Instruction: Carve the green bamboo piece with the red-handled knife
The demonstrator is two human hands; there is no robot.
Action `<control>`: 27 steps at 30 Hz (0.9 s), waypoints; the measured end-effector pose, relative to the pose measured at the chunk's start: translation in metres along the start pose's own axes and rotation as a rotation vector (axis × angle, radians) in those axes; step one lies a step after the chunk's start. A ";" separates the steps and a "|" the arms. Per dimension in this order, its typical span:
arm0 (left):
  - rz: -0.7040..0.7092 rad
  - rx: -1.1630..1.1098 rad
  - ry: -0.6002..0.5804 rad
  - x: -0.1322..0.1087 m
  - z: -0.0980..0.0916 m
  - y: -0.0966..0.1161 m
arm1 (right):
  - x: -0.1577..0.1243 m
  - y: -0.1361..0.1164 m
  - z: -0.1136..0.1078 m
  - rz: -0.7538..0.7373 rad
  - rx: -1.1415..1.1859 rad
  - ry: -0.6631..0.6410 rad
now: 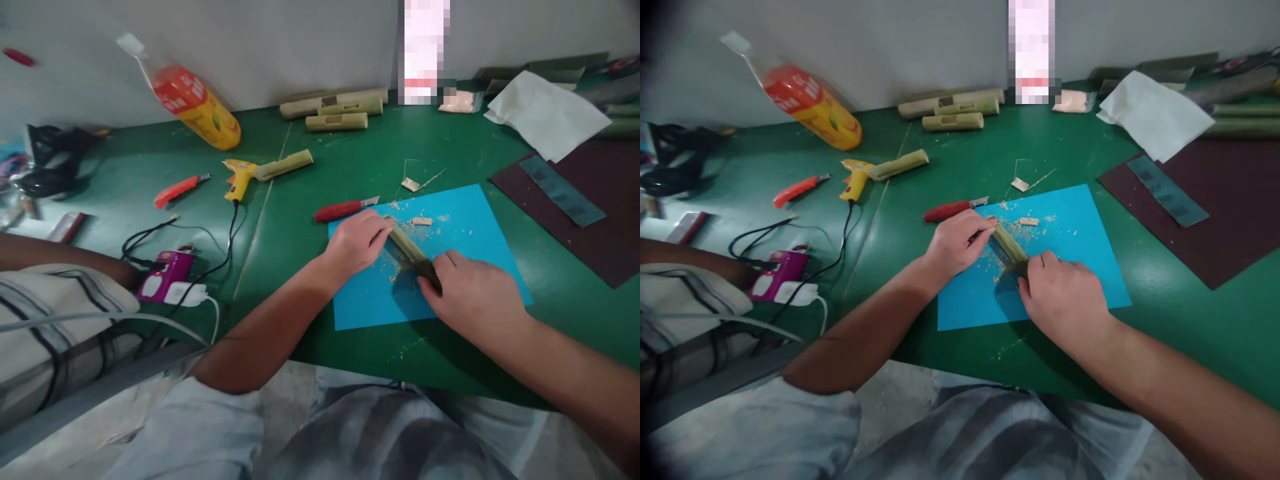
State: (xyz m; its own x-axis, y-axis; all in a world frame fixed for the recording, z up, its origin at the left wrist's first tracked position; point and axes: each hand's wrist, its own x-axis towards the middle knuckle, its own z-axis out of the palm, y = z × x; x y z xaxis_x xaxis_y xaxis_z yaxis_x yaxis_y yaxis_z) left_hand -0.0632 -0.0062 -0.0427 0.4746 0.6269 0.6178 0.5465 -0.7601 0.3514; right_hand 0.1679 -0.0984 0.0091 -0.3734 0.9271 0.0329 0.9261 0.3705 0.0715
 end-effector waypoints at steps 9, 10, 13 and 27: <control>-0.064 -0.014 -0.061 0.001 -0.002 0.010 | 0.002 -0.002 -0.001 0.013 0.020 -0.022; -0.070 -0.016 -0.048 0.002 -0.002 0.010 | 0.002 -0.002 -0.001 0.016 0.020 -0.026; -0.056 -0.036 -0.044 0.002 -0.002 0.011 | 0.002 -0.002 -0.001 0.017 0.020 -0.032; -0.048 -0.036 -0.032 -0.001 -0.002 0.016 | 0.003 -0.001 -0.003 0.035 0.035 -0.064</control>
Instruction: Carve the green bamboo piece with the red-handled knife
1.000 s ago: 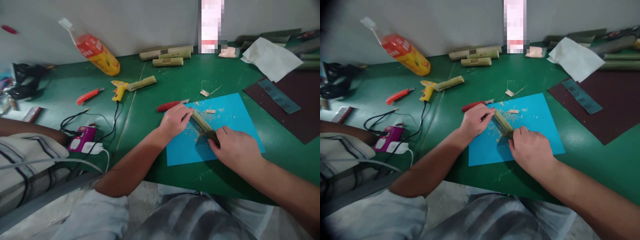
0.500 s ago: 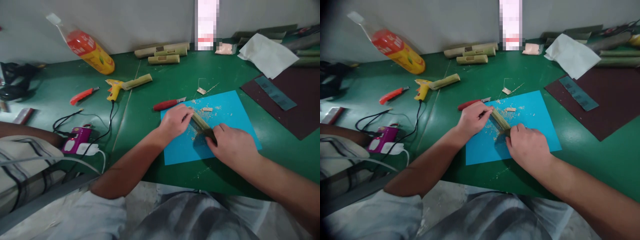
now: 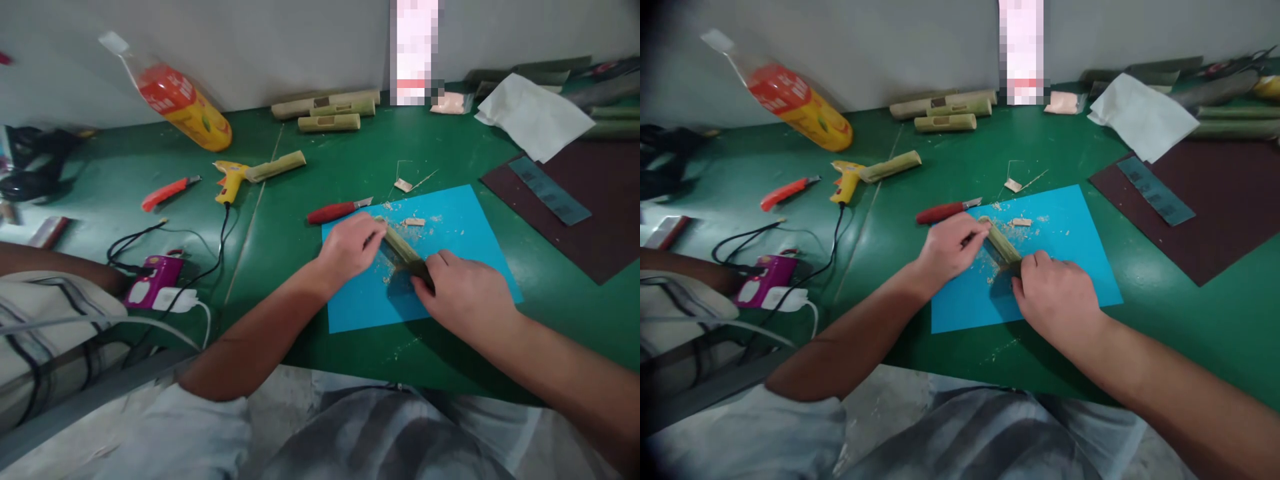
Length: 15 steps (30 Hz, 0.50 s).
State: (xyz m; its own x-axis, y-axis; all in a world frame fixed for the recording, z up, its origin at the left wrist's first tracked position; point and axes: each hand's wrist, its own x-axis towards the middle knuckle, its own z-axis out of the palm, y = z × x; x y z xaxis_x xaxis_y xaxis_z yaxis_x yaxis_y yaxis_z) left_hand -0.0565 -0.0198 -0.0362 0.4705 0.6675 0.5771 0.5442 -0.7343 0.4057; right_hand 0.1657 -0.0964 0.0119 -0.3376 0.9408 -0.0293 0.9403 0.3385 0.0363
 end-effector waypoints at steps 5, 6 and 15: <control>-0.012 0.001 0.007 0.001 -0.001 -0.003 | 0.001 -0.001 -0.002 0.005 -0.004 -0.044; -0.021 0.013 0.010 0.001 -0.001 -0.004 | 0.002 -0.001 -0.002 0.006 -0.004 -0.046; -0.041 0.018 -0.028 -0.001 0.001 0.005 | 0.001 0.000 -0.001 -0.008 -0.003 -0.017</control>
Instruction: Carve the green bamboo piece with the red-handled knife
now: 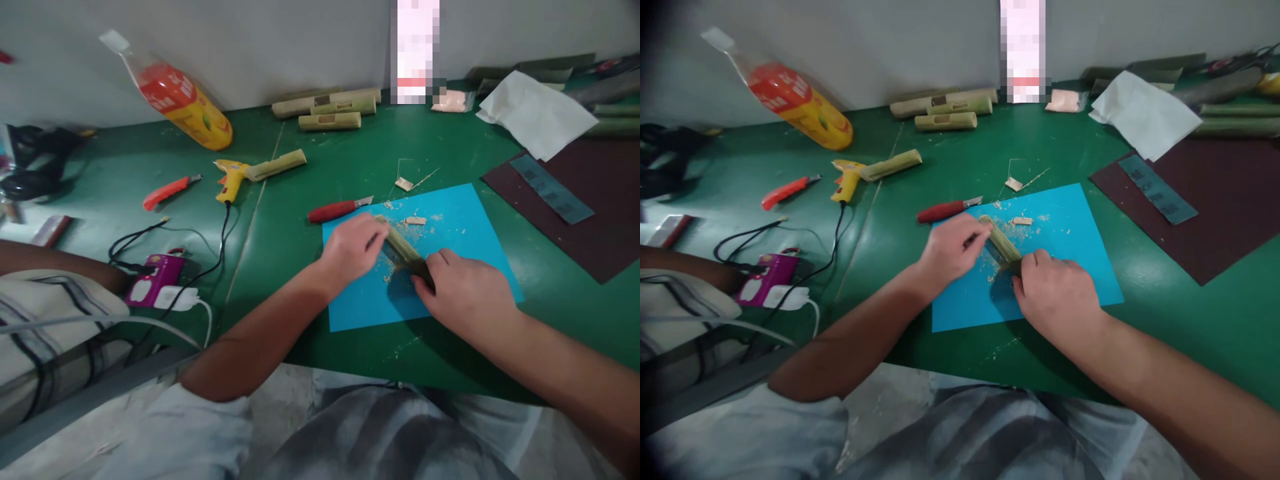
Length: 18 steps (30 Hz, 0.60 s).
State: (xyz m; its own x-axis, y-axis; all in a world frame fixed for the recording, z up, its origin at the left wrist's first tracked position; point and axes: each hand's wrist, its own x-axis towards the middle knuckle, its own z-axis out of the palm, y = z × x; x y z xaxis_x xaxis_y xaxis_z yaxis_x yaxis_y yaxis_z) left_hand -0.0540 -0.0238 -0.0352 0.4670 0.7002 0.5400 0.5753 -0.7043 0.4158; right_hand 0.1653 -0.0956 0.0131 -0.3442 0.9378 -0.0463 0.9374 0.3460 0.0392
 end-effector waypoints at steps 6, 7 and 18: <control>-0.027 0.025 0.061 0.002 0.000 0.002 | 0.000 -0.001 -0.001 0.011 -0.003 -0.023; -0.008 0.023 0.050 0.002 0.000 0.003 | 0.000 -0.001 -0.001 0.012 -0.002 -0.025; 0.040 0.012 -0.169 -0.004 0.008 0.025 | -0.001 0.001 0.002 -0.007 0.006 0.008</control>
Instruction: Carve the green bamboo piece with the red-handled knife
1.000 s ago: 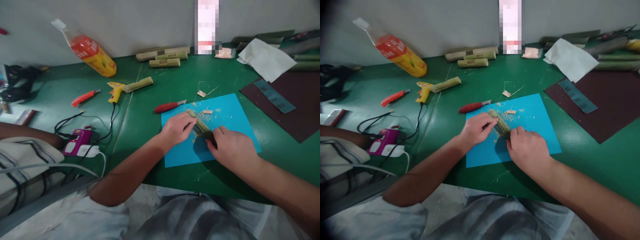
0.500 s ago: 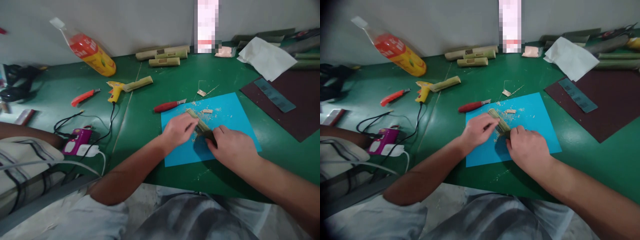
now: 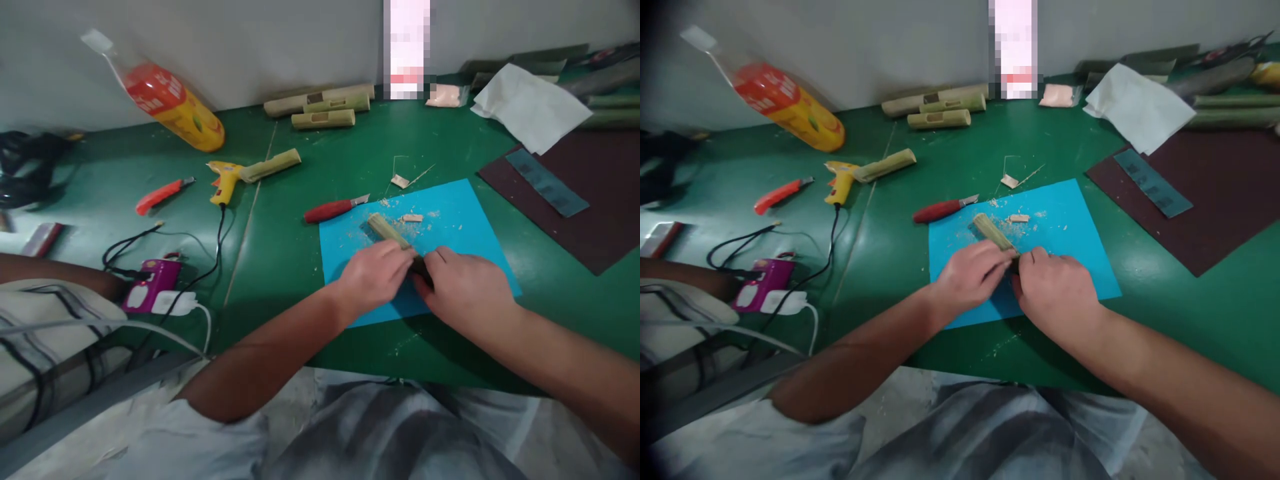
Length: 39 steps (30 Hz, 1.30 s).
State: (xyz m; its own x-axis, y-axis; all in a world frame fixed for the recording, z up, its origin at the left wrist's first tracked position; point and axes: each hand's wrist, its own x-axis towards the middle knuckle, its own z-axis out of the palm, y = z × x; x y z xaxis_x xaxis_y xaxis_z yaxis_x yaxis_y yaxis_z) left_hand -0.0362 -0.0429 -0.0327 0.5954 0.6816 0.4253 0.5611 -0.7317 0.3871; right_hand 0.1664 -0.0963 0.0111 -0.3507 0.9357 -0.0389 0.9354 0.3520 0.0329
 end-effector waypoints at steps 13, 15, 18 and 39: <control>-0.092 0.038 0.151 -0.003 0.001 -0.001 | 0.001 0.000 -0.003 0.027 0.027 -0.039; -0.081 0.037 0.144 -0.003 0.002 0.000 | 0.001 0.000 -0.003 0.025 0.029 -0.037; -0.003 0.004 0.031 -0.005 0.003 0.004 | 0.001 0.000 -0.003 0.022 0.030 -0.029; -0.064 0.011 0.156 -0.005 0.000 0.000 | 0.002 0.000 -0.002 0.045 0.055 -0.054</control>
State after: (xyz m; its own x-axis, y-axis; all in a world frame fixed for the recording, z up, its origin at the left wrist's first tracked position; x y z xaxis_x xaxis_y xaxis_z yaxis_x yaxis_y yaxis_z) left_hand -0.0391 -0.0464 -0.0346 0.4623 0.7165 0.5224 0.6014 -0.6863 0.4090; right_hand 0.1657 -0.0945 0.0135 -0.3066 0.9474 -0.0921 0.9518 0.3062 -0.0188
